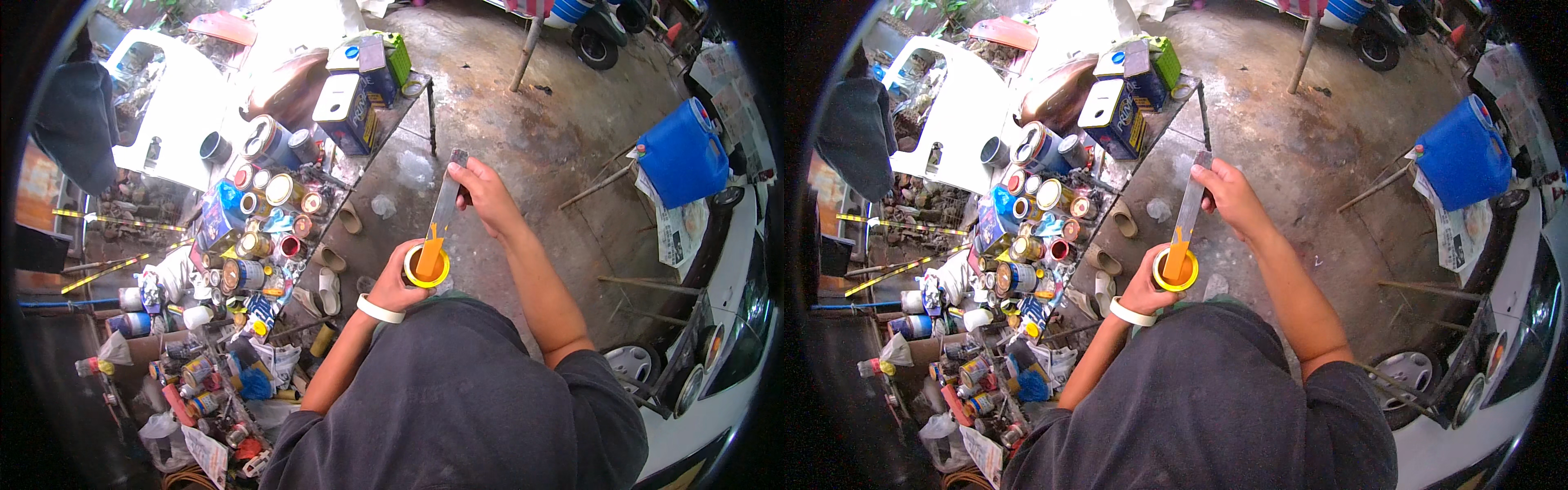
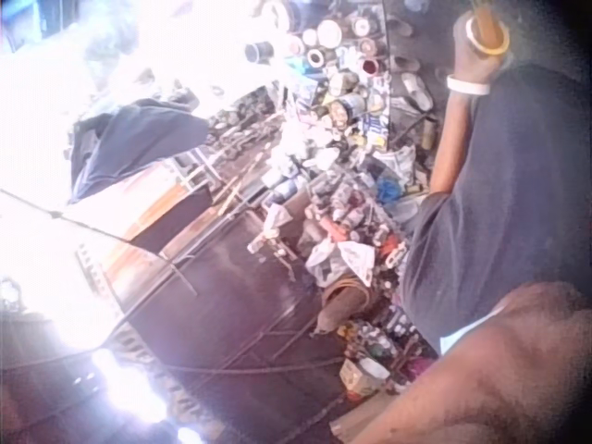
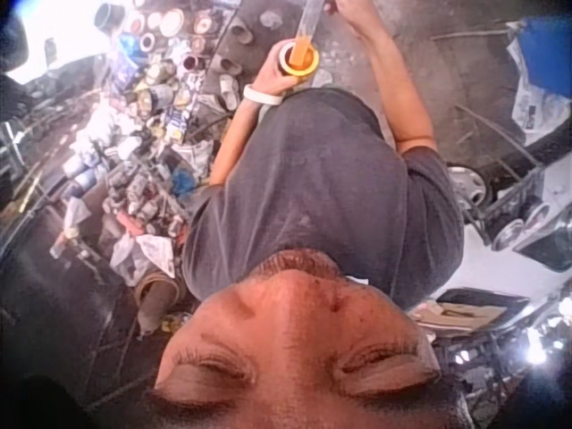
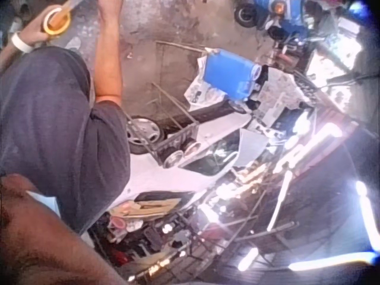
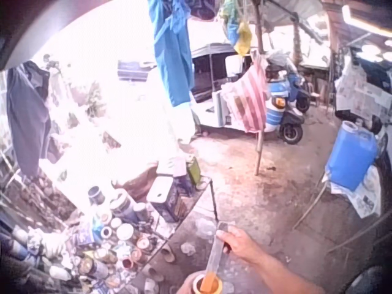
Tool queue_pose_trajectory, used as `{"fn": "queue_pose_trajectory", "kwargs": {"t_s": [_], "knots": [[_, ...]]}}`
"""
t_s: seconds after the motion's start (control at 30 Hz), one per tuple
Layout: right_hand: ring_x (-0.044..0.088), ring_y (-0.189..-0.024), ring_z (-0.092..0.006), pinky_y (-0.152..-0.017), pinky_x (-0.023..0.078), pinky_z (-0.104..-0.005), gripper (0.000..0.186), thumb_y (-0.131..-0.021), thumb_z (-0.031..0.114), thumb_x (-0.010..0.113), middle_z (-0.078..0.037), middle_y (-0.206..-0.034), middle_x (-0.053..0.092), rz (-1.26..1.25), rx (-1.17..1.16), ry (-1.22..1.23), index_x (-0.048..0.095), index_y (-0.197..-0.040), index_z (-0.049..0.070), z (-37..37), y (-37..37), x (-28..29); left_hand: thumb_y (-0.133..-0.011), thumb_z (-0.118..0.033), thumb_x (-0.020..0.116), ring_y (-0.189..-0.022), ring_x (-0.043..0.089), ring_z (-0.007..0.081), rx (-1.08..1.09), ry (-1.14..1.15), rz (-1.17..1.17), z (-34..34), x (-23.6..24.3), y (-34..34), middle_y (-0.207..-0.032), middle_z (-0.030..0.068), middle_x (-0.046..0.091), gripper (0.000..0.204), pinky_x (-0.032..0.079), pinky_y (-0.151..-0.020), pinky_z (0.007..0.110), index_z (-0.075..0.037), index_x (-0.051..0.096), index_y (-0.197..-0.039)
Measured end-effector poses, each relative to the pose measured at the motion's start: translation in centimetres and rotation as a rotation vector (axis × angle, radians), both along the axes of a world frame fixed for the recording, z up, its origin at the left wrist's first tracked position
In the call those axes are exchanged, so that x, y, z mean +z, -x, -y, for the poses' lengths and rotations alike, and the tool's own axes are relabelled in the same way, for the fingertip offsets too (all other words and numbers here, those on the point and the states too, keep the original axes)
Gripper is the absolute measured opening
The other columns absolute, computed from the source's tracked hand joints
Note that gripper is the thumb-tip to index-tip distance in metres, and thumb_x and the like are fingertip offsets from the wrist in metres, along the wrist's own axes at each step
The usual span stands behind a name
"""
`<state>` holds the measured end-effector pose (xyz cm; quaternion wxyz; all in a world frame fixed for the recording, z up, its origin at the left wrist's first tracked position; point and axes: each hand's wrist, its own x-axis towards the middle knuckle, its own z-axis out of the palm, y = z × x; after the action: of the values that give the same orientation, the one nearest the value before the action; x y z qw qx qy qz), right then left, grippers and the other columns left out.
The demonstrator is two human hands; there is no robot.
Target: The person opens a small paint can using a flat tool, pours liquid from a small tin into another container, and stirs paint inside multiple cans using a flat metal stirrer.
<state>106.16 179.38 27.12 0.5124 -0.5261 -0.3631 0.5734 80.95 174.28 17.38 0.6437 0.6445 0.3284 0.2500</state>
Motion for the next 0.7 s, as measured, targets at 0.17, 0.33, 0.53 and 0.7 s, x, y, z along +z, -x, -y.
{"fn": "queue_pose_trajectory", "kwargs": {"t_s": [0.17, 0.33, 0.53, 0.7], "knots": [[0.053, -0.064, -0.0041, -0.057, 0.043, -0.0216, 0.023, -0.104, 0.033, 0.062, 0.005, -0.081, 0.061, -0.046, -0.024, 0.038, 0.063, -0.098, 0.012, -0.1, -0.5, -1.6, -0.07, 0.003, 0.078, -0.136, 0.05, 0.0188, -0.007, -0.017, 0.053, 0.2, 0.0, 0.4, -0.142, 0.0068, 0.051, 0.092, 0.039, -0.116, 0.037, -0.007, 0.036, -0.151], [0.056, -0.065, -0.0058, -0.061, 0.045, -0.0232, 0.022, -0.104, 0.034, 0.062, 0.004, -0.081, 0.062, 0.005, 0.007, 0.024, 0.063, -0.099, 0.012, 0.0, 0.7, -1.3, -0.07, -0.004, 0.083, -0.138, 0.049, 0.0241, 0.066, -0.006, 0.047, 0.4, 0.5, 1.4, -0.144, 0.0109, 0.048, 0.09, 0.038, -0.117, 0.039, -0.006, 0.041, -0.149], [0.068, -0.073, -0.018, -0.067, 0.053, -0.0313, 0.024, -0.1, 0.026, 0.065, -0.006, -0.089, 0.072, 0.41, 0.222, -0.245, 0.068, -0.106, 0.003, 3.3, 4.8, 1.1, -0.069, -0.006, 0.085, -0.14, 0.048, 0.0252, 0.208, -0.141, -0.016, 0.8, -0.2, 3.0, -0.145, 0.0126, 0.05, 0.089, 0.039, -0.117, 0.04, -0.006, 0.042, -0.147], [0.071, -0.087, -0.0316, -0.076, 0.056, -0.0404, 0.018, -0.092, 0.018, 0.071, -0.014, -0.098, 0.073, 0.749, 0.503, -0.662, 0.071, -0.105, 0.005, 6.2, 6.7, 3.1, -0.067, -0.013, 0.09, -0.141, 0.046, 0.0375, 0.352, -0.467, -0.144, 1.2, -1.0, 4.0, -0.147, 0.0205, 0.047, 0.083, 0.04, -0.116, 0.044, -0.006, 0.049, -0.14]]}}
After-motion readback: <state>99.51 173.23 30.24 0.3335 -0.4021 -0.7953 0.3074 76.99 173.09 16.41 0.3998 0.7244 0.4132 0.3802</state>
